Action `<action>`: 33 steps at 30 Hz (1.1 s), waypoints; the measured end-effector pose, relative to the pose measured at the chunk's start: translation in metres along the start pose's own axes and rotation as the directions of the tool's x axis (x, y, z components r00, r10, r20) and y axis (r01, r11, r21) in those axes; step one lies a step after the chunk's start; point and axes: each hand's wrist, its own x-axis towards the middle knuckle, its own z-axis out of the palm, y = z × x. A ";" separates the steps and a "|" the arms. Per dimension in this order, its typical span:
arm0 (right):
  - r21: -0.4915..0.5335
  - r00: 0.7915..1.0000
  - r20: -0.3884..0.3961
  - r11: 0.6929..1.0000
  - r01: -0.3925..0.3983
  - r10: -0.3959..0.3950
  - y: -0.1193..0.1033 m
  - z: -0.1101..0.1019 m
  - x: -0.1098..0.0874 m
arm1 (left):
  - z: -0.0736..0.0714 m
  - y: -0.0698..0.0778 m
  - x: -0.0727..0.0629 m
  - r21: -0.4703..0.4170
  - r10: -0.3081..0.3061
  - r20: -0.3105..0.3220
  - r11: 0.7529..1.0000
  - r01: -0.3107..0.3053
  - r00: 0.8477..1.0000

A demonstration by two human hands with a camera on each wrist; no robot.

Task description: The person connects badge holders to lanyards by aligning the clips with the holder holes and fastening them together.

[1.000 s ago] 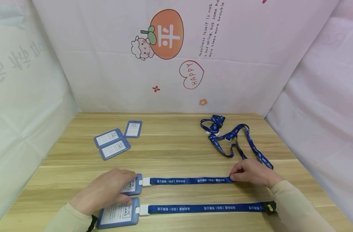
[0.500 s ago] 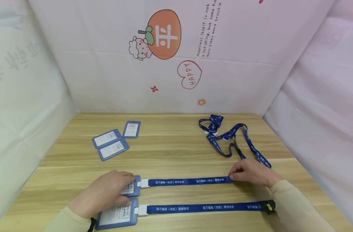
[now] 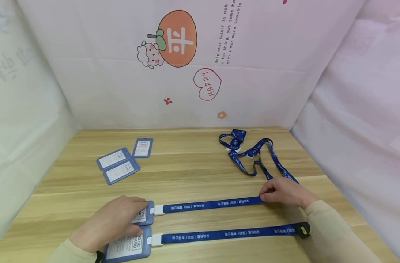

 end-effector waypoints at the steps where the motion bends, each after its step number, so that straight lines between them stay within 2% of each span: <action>1: 0.001 1.000 -0.001 1.000 -0.003 0.003 0.001 0.000 -0.001 | 0.000 0.000 0.000 0.004 0.004 -0.004 1.000 -0.004 1.000; 8: -0.020 1.000 -0.025 1.000 -0.004 0.003 0.009 -0.001 -0.006 | 0.001 0.000 0.001 -0.005 -0.020 0.023 1.000 0.021 1.000; 15: -0.021 0.998 -0.044 0.999 -0.049 0.048 0.018 0.000 -0.014 | 0.001 0.002 0.004 -0.014 -0.042 0.045 0.999 0.043 0.998; 22: -0.062 0.995 -0.084 0.996 -0.058 0.053 0.023 -0.002 -0.015 | 0.002 -0.001 0.002 -0.012 -0.053 0.052 0.998 0.054 0.997; 27: -0.086 0.991 -0.097 0.991 -0.100 0.091 0.025 -0.005 -0.017 | 0.001 -0.001 0.003 -0.023 -0.064 0.073 0.998 0.066 0.995; 33: -0.124 0.984 -0.123 0.982 -0.143 0.128 0.028 -0.008 -0.024 | 0.001 0.000 0.005 -0.024 -0.051 0.073 0.998 0.053 0.996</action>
